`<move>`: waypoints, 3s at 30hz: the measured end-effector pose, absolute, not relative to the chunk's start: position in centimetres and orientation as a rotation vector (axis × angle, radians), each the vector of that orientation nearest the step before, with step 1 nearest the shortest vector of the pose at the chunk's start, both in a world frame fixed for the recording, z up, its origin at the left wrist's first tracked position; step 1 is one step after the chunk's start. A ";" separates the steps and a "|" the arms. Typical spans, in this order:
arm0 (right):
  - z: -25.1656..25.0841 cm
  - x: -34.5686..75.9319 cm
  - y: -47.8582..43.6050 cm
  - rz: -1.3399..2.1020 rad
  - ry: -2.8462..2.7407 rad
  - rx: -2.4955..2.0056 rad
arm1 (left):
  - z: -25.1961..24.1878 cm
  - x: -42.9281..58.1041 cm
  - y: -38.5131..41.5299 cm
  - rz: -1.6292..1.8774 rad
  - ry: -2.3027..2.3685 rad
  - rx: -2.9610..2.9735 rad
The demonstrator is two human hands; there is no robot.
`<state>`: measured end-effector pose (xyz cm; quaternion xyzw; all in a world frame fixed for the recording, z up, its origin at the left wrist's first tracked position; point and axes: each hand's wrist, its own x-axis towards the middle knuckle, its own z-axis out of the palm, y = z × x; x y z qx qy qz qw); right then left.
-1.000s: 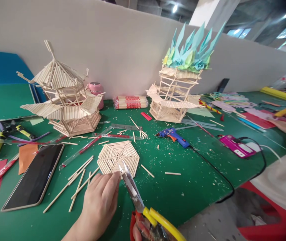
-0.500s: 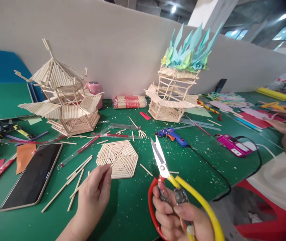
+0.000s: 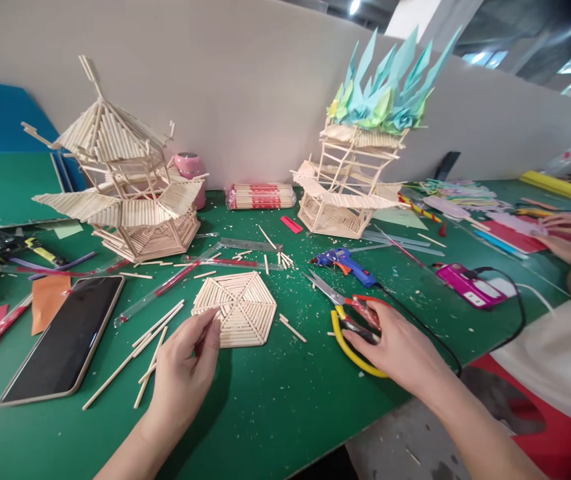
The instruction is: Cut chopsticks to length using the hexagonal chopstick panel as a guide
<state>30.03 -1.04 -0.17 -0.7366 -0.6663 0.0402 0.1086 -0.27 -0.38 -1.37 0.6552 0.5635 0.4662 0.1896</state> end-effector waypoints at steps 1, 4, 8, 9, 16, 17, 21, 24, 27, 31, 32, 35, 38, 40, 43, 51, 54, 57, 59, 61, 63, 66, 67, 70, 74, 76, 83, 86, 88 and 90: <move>0.0 30.1 -0.9 -0.023 -1.993 -2.128 | -1.2 -0.3 -0.3 1.306 1.573 1.752; 0.7 29.1 -0.7 -0.215 -1.993 -1.898 | -0.7 -0.4 -0.2 1.328 1.511 1.424; 1.2 25.1 -0.3 0.073 -2.003 -1.577 | -0.4 -0.6 0.4 1.441 1.373 1.066; 1.2 23.8 0.0 0.149 -2.030 -1.497 | -0.4 -0.8 0.7 1.486 1.344 0.995; 0.2 16.0 2.6 0.477 -2.079 -0.947 | 1.1 -4.2 2.2 1.675 1.602 1.012; -0.2 15.6 2.8 0.501 -2.075 -0.896 | 1.5 -5.0 2.2 1.609 1.663 1.054; -1.7 15.5 2.6 0.569 -2.086 -0.807 | 2.0 -7.3 1.3 1.140 1.992 1.408; -1.9 15.9 2.1 0.652 -2.079 -0.804 | 1.1 -7.8 0.3 0.854 2.043 1.664; -1.7 15.9 1.7 0.718 -2.078 -0.798 | 0.0 -7.1 -0.5 0.643 2.021 1.882; -1.5 15.7 1.5 0.768 -2.079 -0.788 | -0.6 -5.4 -0.8 0.333 2.097 2.196; -1.5 15.6 1.5 0.775 -2.083 -0.797 | -0.7 -5.1 -0.7 0.258 2.126 2.245; -1.4 15.7 1.5 0.784 -2.094 -0.824 | -0.9 -4.4 -0.3 0.110 2.182 2.308; -1.4 15.7 1.6 0.796 -2.107 -0.827 | -1.1 -4.1 -0.1 0.087 2.204 2.297; -1.4 15.6 1.7 0.813 -2.120 -0.829 | -1.1 -4.0 -0.2 0.075 2.201 2.293; -1.5 15.6 1.7 0.833 -2.136 -0.832 | -1.1 -3.8 -0.5 0.073 2.185 2.297; -1.4 15.6 1.6 0.858 -2.151 -0.825 | -2.0 -4.4 -1.8 0.213 2.162 2.291; -1.5 15.5 1.6 0.863 -2.147 -0.813 | -2.1 -5.2 -2.5 0.337 2.202 2.274; -1.5 15.5 1.6 0.866 -2.154 -0.818 | -2.0 -6.0 -3.1 0.349 2.259 2.239; -1.5 15.5 1.5 0.877 -2.163 -0.827 | -2.0 -6.2 -3.4 0.284 2.264 2.223; -1.5 15.5 1.4 0.889 -2.169 -0.835 | -2.1 -6.2 -3.5 0.231 2.249 2.222; -1.6 15.5 1.4 0.893 -2.171 -0.842 | -2.2 -6.1 -3.5 0.221 2.234 2.233; -1.6 15.5 1.5 0.889 -2.172 -0.843 | -2.2 -5.9 -3.2 0.224 2.219 2.233; -1.6 15.4 1.5 0.888 -2.172 -0.840 | -2.1 -5.9 -3.1 0.220 2.212 2.222; -1.5 15.4 1.5 0.897 -2.171 -0.841 | -1.9 -5.9 -2.7 0.221 2.189 2.155; -1.5 15.4 1.5 0.911 -2.176 -0.853 | -1.7 -6.0 -2.4 0.259 2.183 2.044; -1.6 15.4 1.6 0.913 -2.171 -0.855 | -1.7 -6.1 -2.3 0.268 2.181 2.005; -1.7 15.4 1.5 0.926 -2.156 -0.846 | -1.3 -6.2 -2.1 0.220 2.056 1.954; -1.8 15.5 1.5 0.926 -2.163 -0.848 | -1.0 -5.9 -2.2 0.151 2.013 2.069; -1.8 15.5 1.5 0.928 -2.164 -0.849 | -0.9 -5.7 -2.3 0.102 1.991 2.157; -1.8 15.5 1.5 0.937 -2.161 -0.851 | -1.0 -5.6 -2.5 0.078 1.975 2.217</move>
